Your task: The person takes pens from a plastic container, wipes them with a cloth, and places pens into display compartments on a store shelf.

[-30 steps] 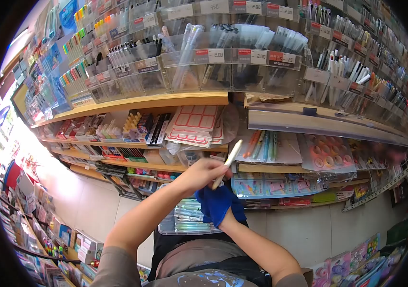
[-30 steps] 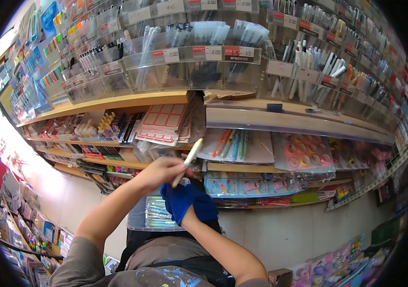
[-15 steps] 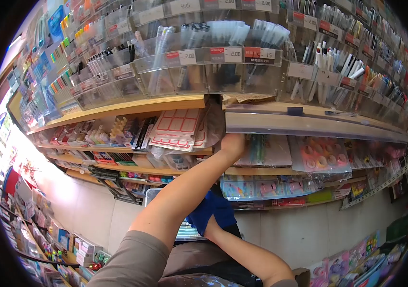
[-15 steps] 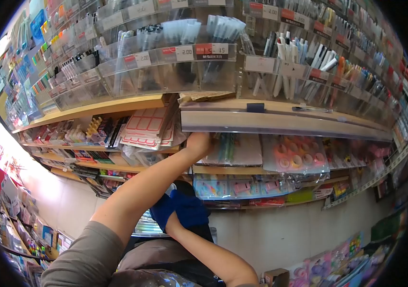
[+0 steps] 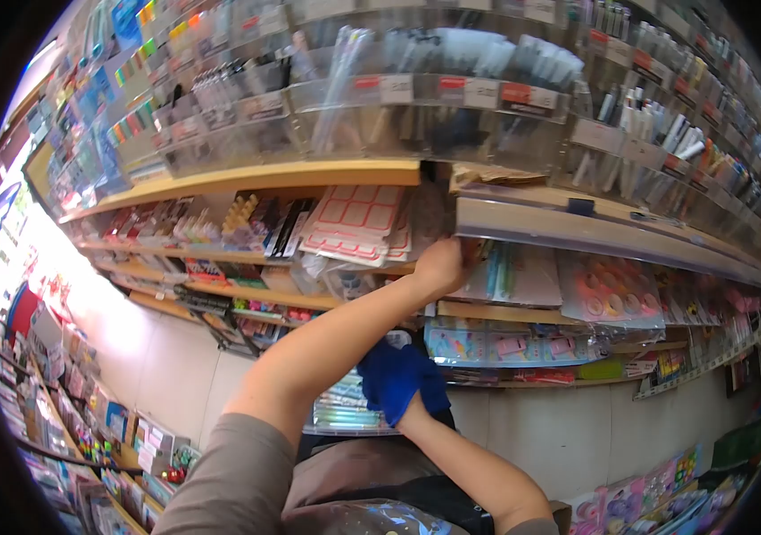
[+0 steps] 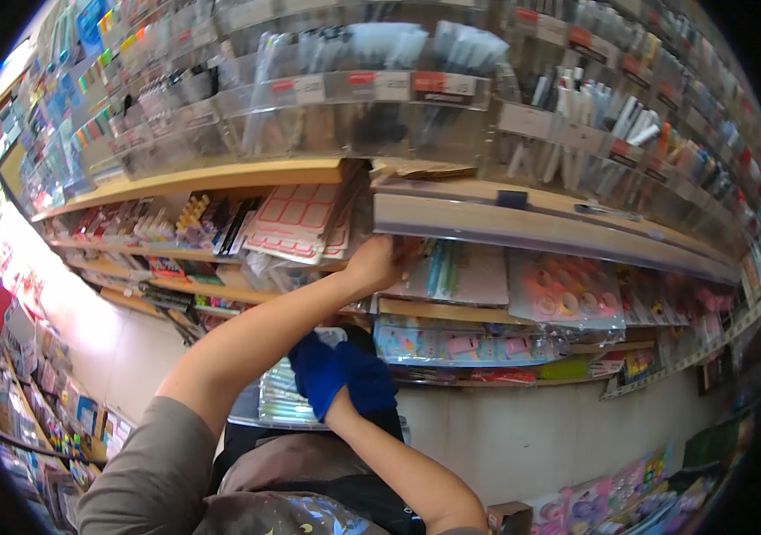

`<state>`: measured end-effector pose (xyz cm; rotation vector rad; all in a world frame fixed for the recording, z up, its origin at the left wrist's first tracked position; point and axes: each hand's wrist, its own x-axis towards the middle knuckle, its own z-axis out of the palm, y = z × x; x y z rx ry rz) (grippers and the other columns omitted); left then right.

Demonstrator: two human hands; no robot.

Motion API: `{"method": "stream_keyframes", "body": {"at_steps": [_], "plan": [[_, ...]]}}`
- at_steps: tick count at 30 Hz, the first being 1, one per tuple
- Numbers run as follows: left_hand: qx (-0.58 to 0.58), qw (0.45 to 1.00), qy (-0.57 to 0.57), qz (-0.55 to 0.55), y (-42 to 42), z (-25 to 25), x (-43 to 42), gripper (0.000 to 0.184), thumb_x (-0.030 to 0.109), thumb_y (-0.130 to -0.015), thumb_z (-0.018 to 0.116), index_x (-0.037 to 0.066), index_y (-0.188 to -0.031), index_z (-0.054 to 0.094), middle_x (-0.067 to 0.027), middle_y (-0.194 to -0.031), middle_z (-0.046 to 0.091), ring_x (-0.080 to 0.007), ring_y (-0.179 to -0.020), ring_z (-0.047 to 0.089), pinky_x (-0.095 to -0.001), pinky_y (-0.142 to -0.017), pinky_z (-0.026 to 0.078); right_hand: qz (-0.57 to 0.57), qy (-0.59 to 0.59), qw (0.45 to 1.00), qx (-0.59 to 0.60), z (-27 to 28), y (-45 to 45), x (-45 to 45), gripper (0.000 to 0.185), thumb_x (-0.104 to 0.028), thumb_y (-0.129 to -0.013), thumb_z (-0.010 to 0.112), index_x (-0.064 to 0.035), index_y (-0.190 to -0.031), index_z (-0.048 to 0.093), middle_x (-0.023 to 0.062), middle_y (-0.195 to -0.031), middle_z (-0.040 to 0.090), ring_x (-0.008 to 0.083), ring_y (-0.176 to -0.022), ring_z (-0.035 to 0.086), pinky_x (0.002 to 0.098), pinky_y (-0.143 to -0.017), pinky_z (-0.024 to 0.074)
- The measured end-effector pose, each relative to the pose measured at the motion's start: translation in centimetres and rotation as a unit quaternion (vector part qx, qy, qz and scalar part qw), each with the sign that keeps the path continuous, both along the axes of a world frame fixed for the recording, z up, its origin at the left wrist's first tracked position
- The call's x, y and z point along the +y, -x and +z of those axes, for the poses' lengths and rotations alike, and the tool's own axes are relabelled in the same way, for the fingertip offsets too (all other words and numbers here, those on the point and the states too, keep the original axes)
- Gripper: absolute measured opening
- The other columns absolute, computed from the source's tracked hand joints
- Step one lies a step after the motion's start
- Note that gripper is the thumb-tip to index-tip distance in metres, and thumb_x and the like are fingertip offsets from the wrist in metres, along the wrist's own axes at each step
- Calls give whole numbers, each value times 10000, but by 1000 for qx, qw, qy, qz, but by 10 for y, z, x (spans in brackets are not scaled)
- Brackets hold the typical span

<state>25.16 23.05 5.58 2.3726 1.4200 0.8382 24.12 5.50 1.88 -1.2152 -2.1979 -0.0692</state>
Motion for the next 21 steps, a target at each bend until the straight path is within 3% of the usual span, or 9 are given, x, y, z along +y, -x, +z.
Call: {"method": "stream_keyframes", "body": {"at_steps": [2,4,7,12,14,15,18,21], "plan": [[-38,999,5,-4,19,17,-27,253,181,-752,609,-7,-898,526,-201,-836,575,-350,-783,563,-410,-660,436,4,131,964,231,-5,0,0,166,-97,-771,503,-38,-925,514,109,-829,562,256,-713,559,334,-568,407],[-64,998,6,-25,49,31,-58,231,175,-768,598,-2,-897,522,-187,-793,562,-333,-731,556,-396,-640,437,-2,152,926,345,-3,-8,1,152,-120,-811,480,-32,-934,492,120,-831,562,265,-700,557,319,-559,407],[-100,994,17,-36,101,38,-102,166,129,-787,581,6,-876,512,-155,-712,530,-294,-654,537,-358,-597,433,-21,238,789,566,0,-9,11,111,-110,-816,530,-46,-861,451,85,-716,527,214,-623,535,305,-541,407],[-31,992,123,20,170,12,-157,118,86,-781,573,17,-847,503,-147,-727,554,-302,-681,562,-364,-593,438,41,257,716,648,45,-7,8,115,-140,-862,518,-92,-826,420,-1,-678,465,93,-578,448,251,-525,384],[29,989,145,-10,186,-18,-162,126,93,-765,569,24,-853,511,-167,-785,566,-336,-771,564,-401,-625,442,55,281,636,717,42,5,6,90,-148,-885,480,-102,-837,420,-14,-703,467,89,-587,440,238,-527,374],[120,981,147,-40,190,-30,-164,148,123,-759,571,32,-868,529,-155,-841,574,-333,-823,558,-407,-645,448,62,290,594,748,42,9,5,82,-152,-897,461,-107,-842,420,-21,-716,467,87,-591,437,231,-528,369],[292,932,190,-101,190,-53,-162,199,106,-725,577,24,-905,574,-151,-910,587,-309,-869,569,-394,-690,470,41,276,689,668,53,13,3,58,-132,-905,435,-107,-854,423,-9,-740,467,91,-616,441,226,-534,368],[403,883,211,-119,178,-55,-158,224,78,-689,585,17,-902,620,-153,-939,611,-290,-885,596,-381,-712,486,58,285,608,739,46,16,4,85,-111,-907,425,-109,-824,411,-16,-711,431,88,-604,418,222,-524,354]]}}
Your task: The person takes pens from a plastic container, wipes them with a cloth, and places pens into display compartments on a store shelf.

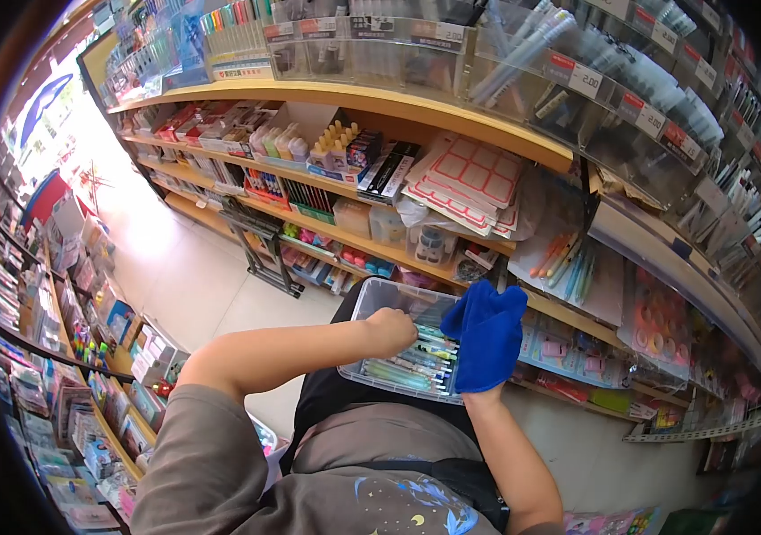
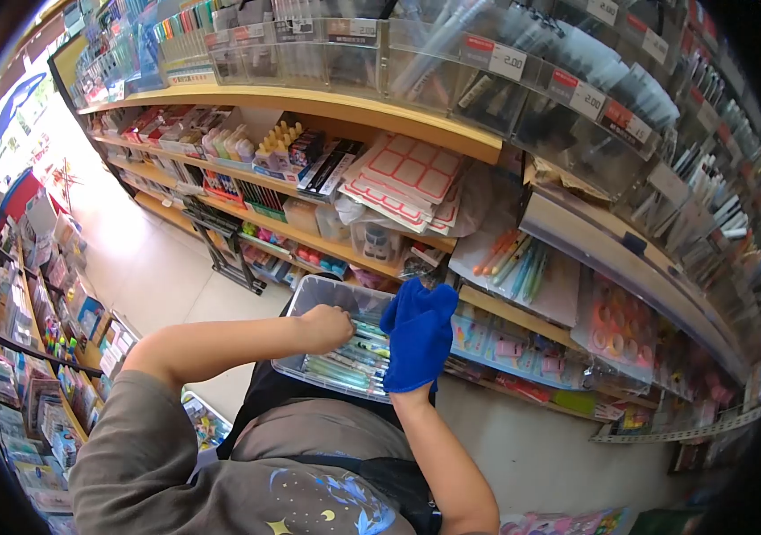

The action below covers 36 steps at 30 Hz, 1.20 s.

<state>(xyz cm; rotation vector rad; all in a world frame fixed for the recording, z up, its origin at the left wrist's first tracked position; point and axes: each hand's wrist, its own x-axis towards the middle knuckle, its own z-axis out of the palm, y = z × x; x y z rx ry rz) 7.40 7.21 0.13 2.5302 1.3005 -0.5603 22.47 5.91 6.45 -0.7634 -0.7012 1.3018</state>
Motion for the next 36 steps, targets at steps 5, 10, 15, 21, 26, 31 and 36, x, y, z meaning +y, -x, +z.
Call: {"method": "stream_keyframes", "body": {"at_steps": [5,10,15,21,26,31,36], "plan": [[40,994,102,-11,0,12,-2,229,75,-669,586,23,-884,642,-156,-907,631,-294,-845,618,-384,-677,497,61,-26,997,-34,-10,-2,4,149,-108,-903,430,-113,-769,365,-24,-660,355,86,-573,368,224,-509,329],[9,996,79,43,2,30,-5,226,55,-663,575,11,-877,633,-162,-903,627,-308,-852,612,-382,-701,490,63,-16,998,-6,-1,-4,4,180,-108,-901,437,-115,-750,340,-22,-650,357,85,-562,371,230,-491,331],[-93,990,15,105,15,78,-10,177,86,-719,566,-3,-872,564,-181,-871,592,-354,-832,570,-426,-714,451,39,20,993,-112,4,-14,3,96,-98,-894,463,-76,-846,382,12,-694,483,108,-589,484,229,-534,417],[-275,946,52,161,19,101,-34,154,108,-789,528,-28,-860,520,-216,-812,557,-393,-806,537,-427,-695,420,157,55,982,86,-12,-12,7,136,-167,-907,406,-41,-884,450,40,-783,529,129,-710,538,265,-659,437],[-408,874,207,162,-6,64,-49,115,90,-815,505,-3,-882,518,-170,-725,546,-282,-704,536,-376,-649,410,173,-88,977,-86,-19,-16,-6,205,-208,-906,373,-31,-842,455,113,-767,576,198,-688,558,292,-681,446],[-491,781,344,174,-7,55,-56,171,96,-879,473,11,-1012,538,-14,-793,531,-113,-737,479,-254,-696,412,201,67,977,16,-16,-20,-2,270,-252,-917,335,-42,-758,395,142,-553,534,275,-674,558,338,-684,443],[-590,649,429,215,-1,47,-57,163,118,-890,467,4,-978,543,-18,-799,543,-97,-757,509,-229,-689,422,240,55,968,42,-9,-11,-7,330,-315,-928,356,-13,-890,484,169,-803,606,276,-815,583,364,-742,458]]}}
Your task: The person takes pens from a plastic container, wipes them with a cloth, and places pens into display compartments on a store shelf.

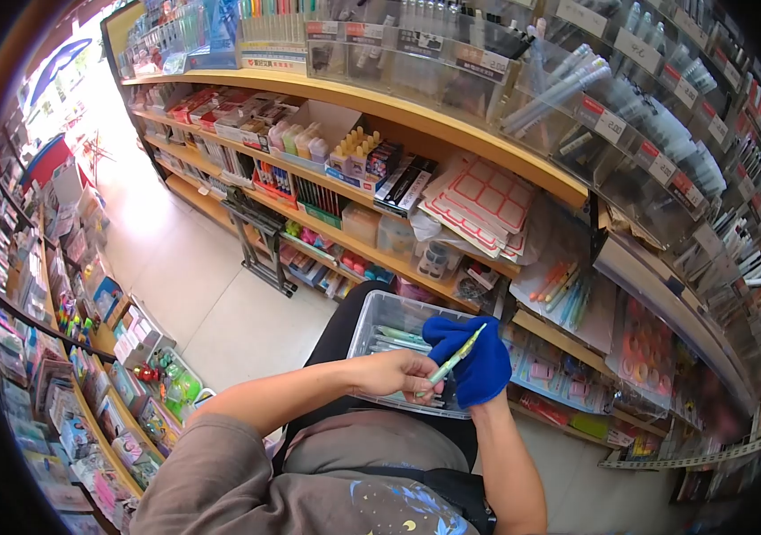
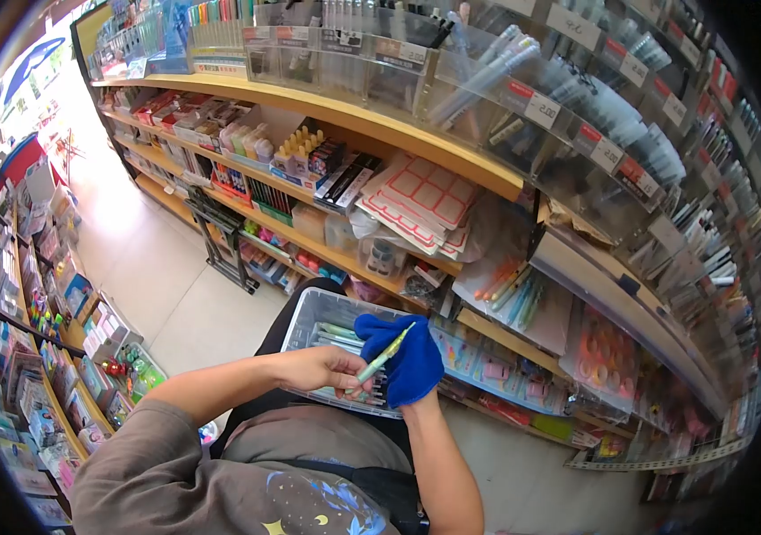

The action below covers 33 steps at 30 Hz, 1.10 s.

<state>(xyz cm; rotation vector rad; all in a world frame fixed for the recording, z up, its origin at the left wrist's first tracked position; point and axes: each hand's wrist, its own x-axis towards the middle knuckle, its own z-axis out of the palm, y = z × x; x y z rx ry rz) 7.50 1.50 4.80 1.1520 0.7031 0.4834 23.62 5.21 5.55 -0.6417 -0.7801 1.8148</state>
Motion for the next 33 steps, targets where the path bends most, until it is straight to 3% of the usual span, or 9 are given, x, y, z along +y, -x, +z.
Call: {"method": "stream_keyframes", "body": {"at_steps": [1,6,11,14,15,18,23,29,33], "plan": [[-20,1000,11,14,1,0,0,164,122,-894,462,3,-970,544,-20,-792,548,-98,-757,523,-224,-682,428,40,13,999,-21,1,0,0,281,-260,-915,382,-7,-945,501,164,-888,607,244,-845,583,348,-753,462],[22,996,22,79,5,-2,3,208,163,-894,476,3,-978,580,-44,-779,586,-111,-719,549,-239,-671,459,143,-47,949,-276,-1,1,-1,207,-201,-879,440,-29,-855,552,49,-744,577,123,-707,557,275,-648,455],[230,926,-233,189,9,18,8,191,190,-862,528,12,-866,597,-41,-688,576,-109,-622,526,-247,-594,448,47,-62,987,-144,-7,0,0,253,-248,-890,427,-36,-886,564,20,-715,550,107,-657,528,260,-601,436],[105,915,-235,311,3,33,18,182,145,-824,566,-33,-863,562,-34,-673,555,-75,-605,487,-239,-557,410,52,27,994,-91,-3,6,-6,227,-238,-893,459,-42,-832,554,19,-684,549,97,-611,495,224,-604,414],[111,922,-230,289,1,25,23,179,157,-834,563,-2,-914,567,-21,-734,548,-78,-668,492,-224,-604,420,42,10,984,-171,3,9,-5,239,-252,-891,460,-41,-832,557,8,-680,531,86,-599,482,220,-593,407],[141,931,-216,257,-9,28,27,163,173,-842,569,10,-843,573,7,-694,548,-44,-639,472,-189,-590,380,67,32,986,-152,-41,5,9,234,-262,-879,476,-49,-928,560,-10,-767,552,70,-718,525,199,-660,425],[6,922,-168,348,-7,12,38,160,168,-856,556,13,-829,582,26,-701,545,-25,-627,455,-180,-571,361,92,-45,951,-291,6,7,-4,218,-236,-881,457,-33,-886,538,12,-771,565,84,-663,546,207,-614,429],[-91,894,-105,426,5,27,38,173,182,-881,503,32,-879,588,37,-657,507,-23,-539,393,-161,-487,302,163,-42,960,-225,17,14,0,241,-219,-864,454,16,-884,505,105,-759,568,190,-594,585,263,-561,461],[-126,825,-126,536,23,31,53,181,180,-897,465,41,-879,581,38,-634,485,-30,-512,381,-168,-467,311,139,-19,976,-165,8,10,-7,181,-146,-824,487,22,-887,507,109,-755,568,206,-587,586,273,-564,470]]}}
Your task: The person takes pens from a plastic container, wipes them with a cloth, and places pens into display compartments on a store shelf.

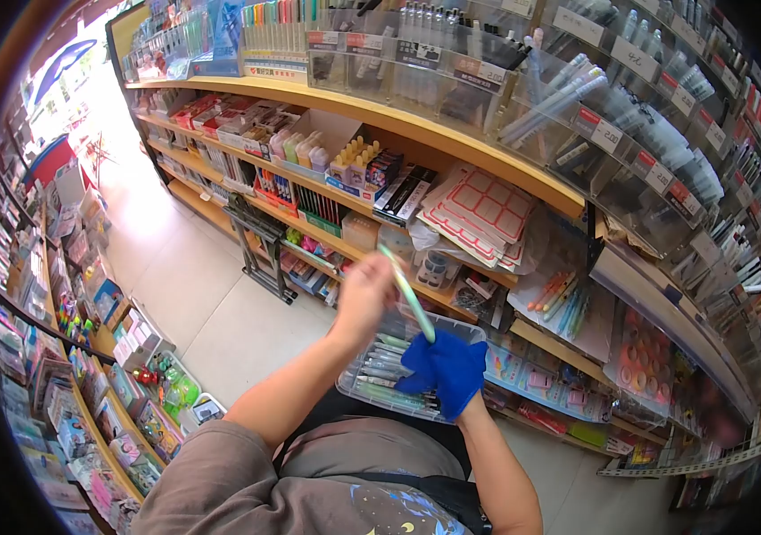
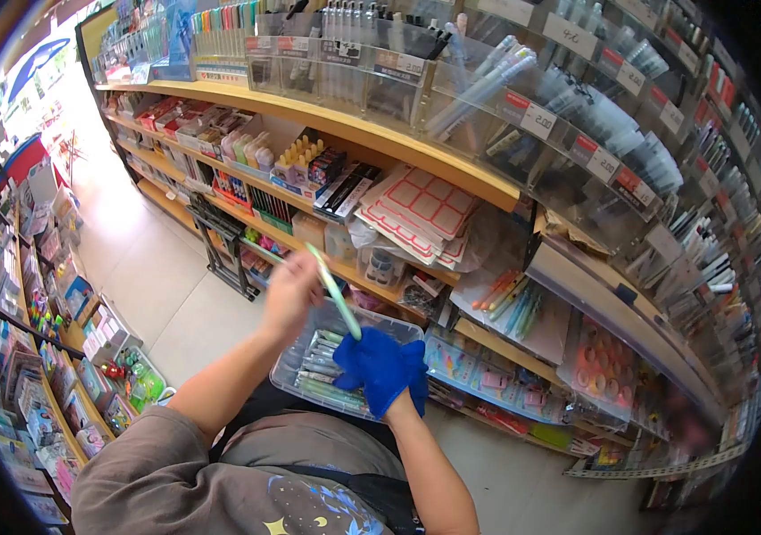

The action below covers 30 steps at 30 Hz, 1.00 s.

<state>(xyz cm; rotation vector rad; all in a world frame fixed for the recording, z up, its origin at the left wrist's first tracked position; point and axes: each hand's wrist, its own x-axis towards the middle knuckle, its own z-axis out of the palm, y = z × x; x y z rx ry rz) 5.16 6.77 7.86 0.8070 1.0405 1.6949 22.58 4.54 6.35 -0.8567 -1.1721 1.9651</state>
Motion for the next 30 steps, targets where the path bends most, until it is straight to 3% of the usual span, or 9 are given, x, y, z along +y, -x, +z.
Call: {"method": "stream_keyframes", "body": {"at_steps": [4,7,9,11,14,17,19,24,30], "plan": [[-29,998,-18,-45,28,24,9,194,213,-912,440,67,-867,561,32,-638,494,-37,-519,406,-165,-482,342,42,52,998,-10,-15,-14,1,193,-116,-771,566,18,-902,521,101,-741,563,187,-637,583,304,-543,484],[-32,992,4,-125,8,25,2,177,228,-908,450,75,-898,538,32,-673,496,-36,-556,425,-162,-498,343,-62,-252,935,-243,17,1,-3,172,-125,-767,591,-6,-868,519,75,-722,553,164,-627,566,306,-519,482],[-24,988,5,-150,-7,16,1,175,234,-910,447,86,-903,540,36,-683,507,-35,-565,431,-162,-505,341,-21,70,997,19,2,-2,7,163,-122,-765,617,-47,-850,499,33,-716,539,120,-639,535,246,-542,451],[-7,981,18,-193,-22,2,2,190,255,-912,447,92,-915,547,44,-699,522,-27,-586,438,-164,-526,346,10,43,996,79,-4,-7,10,188,-106,-763,618,-48,-895,497,25,-747,543,108,-676,535,228,-579,441],[143,958,44,-244,-44,-1,-3,186,227,-899,481,70,-971,550,48,-768,531,-19,-690,450,-167,-625,366,-4,-209,969,-131,-9,-15,7,288,-82,-767,603,-30,-1034,511,21,-838,564,103,-765,548,215,-656,434],[190,945,42,-264,-57,-13,-7,146,167,-870,540,38,-936,549,19,-804,544,-64,-776,493,-214,-729,405,-59,-16,998,19,-11,-16,3,238,-245,-904,444,-53,-1027,514,-5,-788,513,72,-664,499,181,-556,393],[199,943,37,-266,-54,-15,0,165,191,-870,545,33,-920,549,15,-800,543,-60,-757,487,-214,-720,403,-74,105,985,115,-27,-17,7,290,-202,-892,460,-41,-1131,487,11,-976,558,90,-847,541,199,-686,429],[222,951,9,-217,-58,3,9,183,204,-872,544,23,-896,553,11,-794,557,-56,-724,490,-204,-689,406,-66,-55,995,55,-28,-16,17,277,-228,-901,447,-37,-1096,498,-19,-891,517,48,-779,473,179,-668,391],[149,973,4,-176,-69,0,17,164,209,-879,525,47,-875,554,18,-736,560,-39,-646,480,-175,-573,372,-97,1,993,74,-24,-25,12,278,-228,-901,450,-37,-1094,509,-12,-920,531,54,-807,490,178,-686,395]]}}
